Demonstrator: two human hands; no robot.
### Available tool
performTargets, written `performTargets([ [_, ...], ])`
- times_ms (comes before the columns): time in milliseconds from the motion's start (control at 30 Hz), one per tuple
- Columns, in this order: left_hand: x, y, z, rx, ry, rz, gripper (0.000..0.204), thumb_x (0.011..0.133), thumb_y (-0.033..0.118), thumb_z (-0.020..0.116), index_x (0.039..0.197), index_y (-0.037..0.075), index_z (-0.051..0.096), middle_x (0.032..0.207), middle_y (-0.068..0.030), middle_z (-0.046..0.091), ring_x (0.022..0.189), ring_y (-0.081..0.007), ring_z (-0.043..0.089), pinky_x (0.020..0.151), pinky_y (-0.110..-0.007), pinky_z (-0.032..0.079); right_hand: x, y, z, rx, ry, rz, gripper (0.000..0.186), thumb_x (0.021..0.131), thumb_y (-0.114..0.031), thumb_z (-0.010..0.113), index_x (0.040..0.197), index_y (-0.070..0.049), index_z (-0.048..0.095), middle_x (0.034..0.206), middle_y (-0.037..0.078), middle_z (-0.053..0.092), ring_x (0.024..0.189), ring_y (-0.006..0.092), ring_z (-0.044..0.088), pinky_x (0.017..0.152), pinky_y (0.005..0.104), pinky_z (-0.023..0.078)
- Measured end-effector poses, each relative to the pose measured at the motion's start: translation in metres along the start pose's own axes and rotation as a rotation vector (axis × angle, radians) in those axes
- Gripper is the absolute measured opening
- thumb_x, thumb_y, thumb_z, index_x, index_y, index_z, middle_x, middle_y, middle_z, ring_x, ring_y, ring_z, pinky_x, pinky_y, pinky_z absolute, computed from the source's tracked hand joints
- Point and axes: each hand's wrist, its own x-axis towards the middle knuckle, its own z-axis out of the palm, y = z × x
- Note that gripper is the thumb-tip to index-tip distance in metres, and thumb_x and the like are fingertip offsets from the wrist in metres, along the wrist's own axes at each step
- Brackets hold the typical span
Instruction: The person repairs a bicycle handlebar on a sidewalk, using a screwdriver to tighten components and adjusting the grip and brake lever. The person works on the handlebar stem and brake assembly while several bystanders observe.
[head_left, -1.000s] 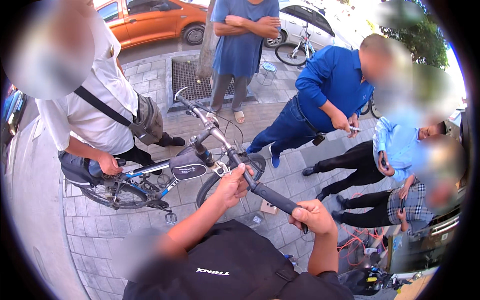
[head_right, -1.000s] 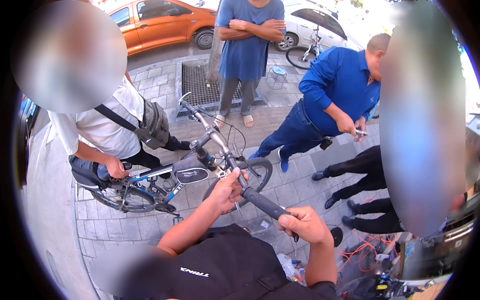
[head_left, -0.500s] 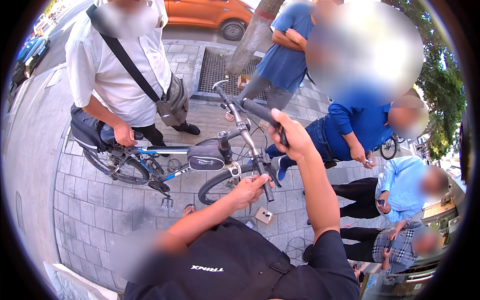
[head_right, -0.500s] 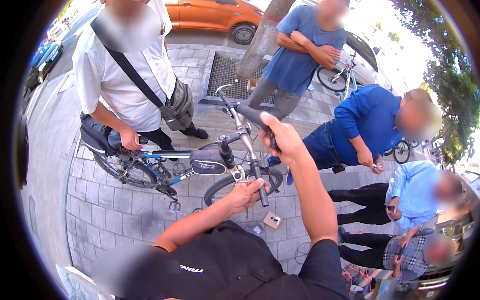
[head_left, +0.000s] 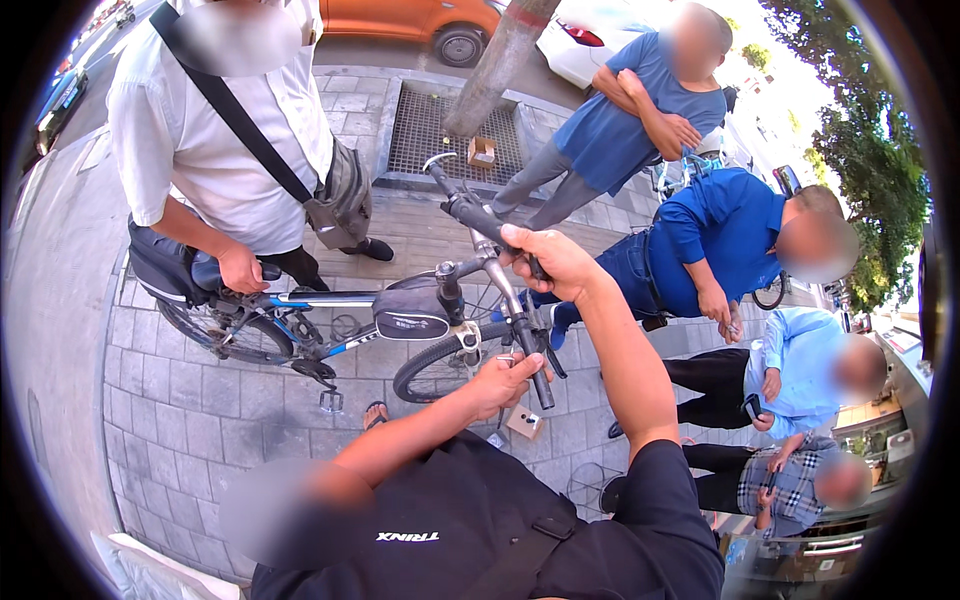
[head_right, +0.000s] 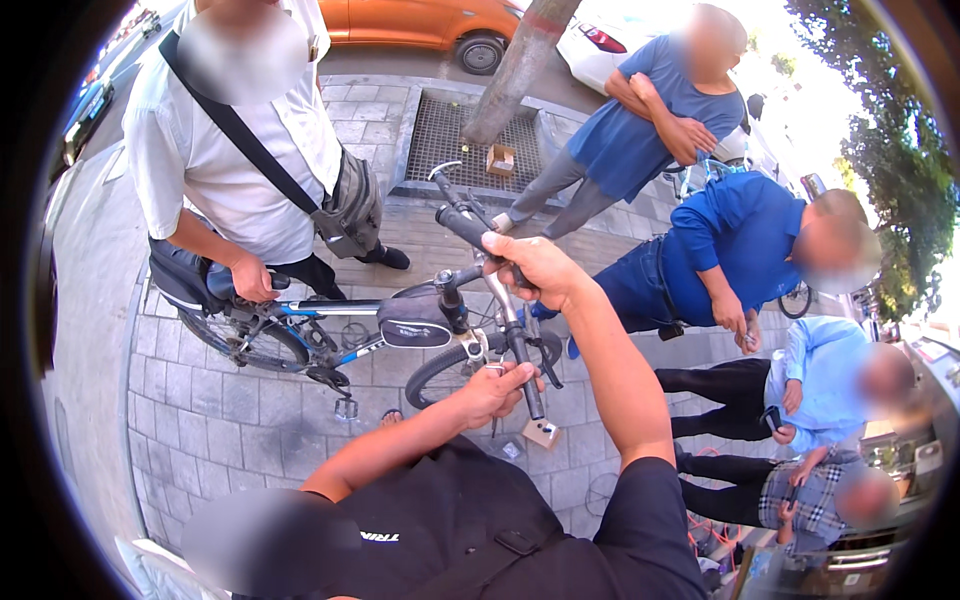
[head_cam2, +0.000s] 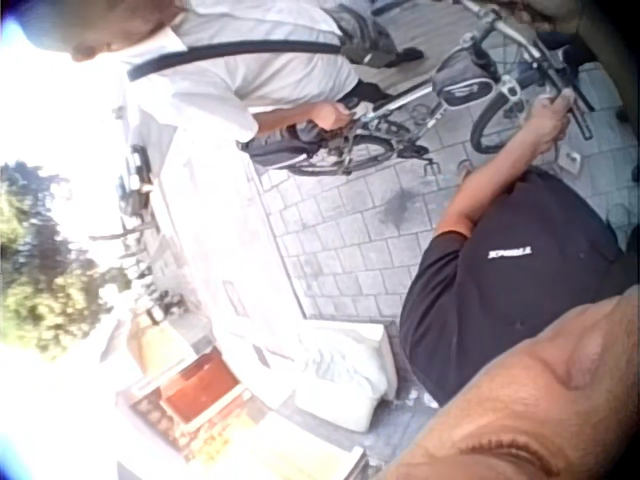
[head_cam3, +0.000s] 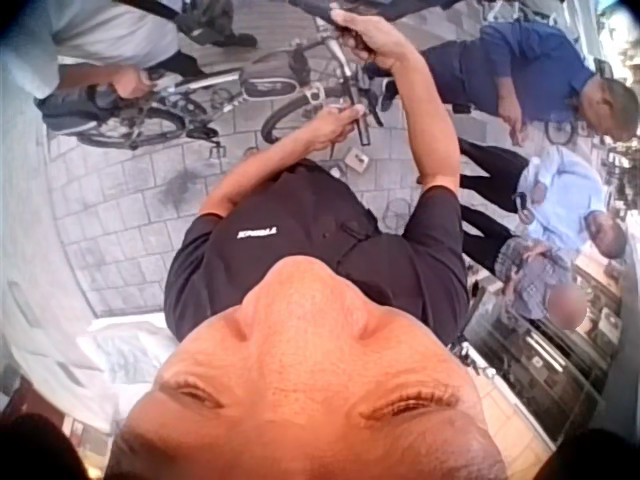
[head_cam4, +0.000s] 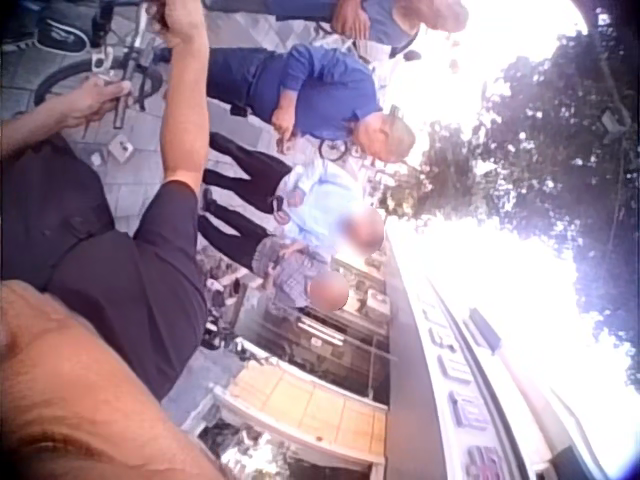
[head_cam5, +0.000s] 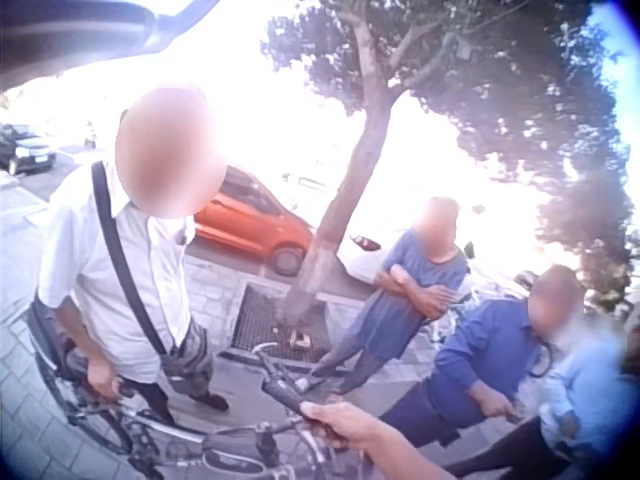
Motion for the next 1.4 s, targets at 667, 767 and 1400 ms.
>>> performTargets([
  [667, 0.004, 0.005, -0.004, 0.011, -0.042, -0.064, 0.033, 0.11, 0.039, 0.065, 0.118, 0.007, 0.069, 0.105, -0.0017, 0.076, 0.048, -0.0015, 0.032, 0.043, -0.024, 0.023, 0.064, -0.045, -0.011, 0.063, 0.277, -0.344, 0.04, 0.094, -0.037, 0.084, 0.085, -0.002, 0.067, 0.066, 0.001, 0.058, 0.048, 0.0096, 0.05, 0.04, 0.0286, 0.034],
  [767, 0.003, 0.005, -0.005, -0.002, -0.053, -0.045, 0.033, 0.11, 0.038, 0.064, 0.118, 0.007, 0.068, 0.106, -0.0024, 0.076, 0.048, -0.0019, 0.032, 0.042, -0.024, 0.023, 0.046, -0.095, 0.0, 0.399, 0.351, -0.543, 0.031, 0.097, -0.03, 0.081, 0.104, -0.001, 0.071, 0.078, 0.002, 0.063, 0.05, 0.0062, 0.049, 0.04, 0.0226, 0.031],
  [1400, 0.0, 0.019, -0.002, 0.066, -0.094, -0.081, 0.036, 0.11, 0.041, 0.062, 0.104, 0.007, 0.073, 0.056, 0.0115, 0.035, 0.042, -0.0027, 0.024, 0.042, -0.027, 0.016, -0.099, 0.103, 0.014, 0.536, 0.493, -0.252, 0.027, 0.103, -0.022, 0.074, 0.117, 0.001, 0.069, 0.078, 0.003, 0.067, 0.05, 0.0084, 0.052, 0.042, 0.0216, 0.034],
])
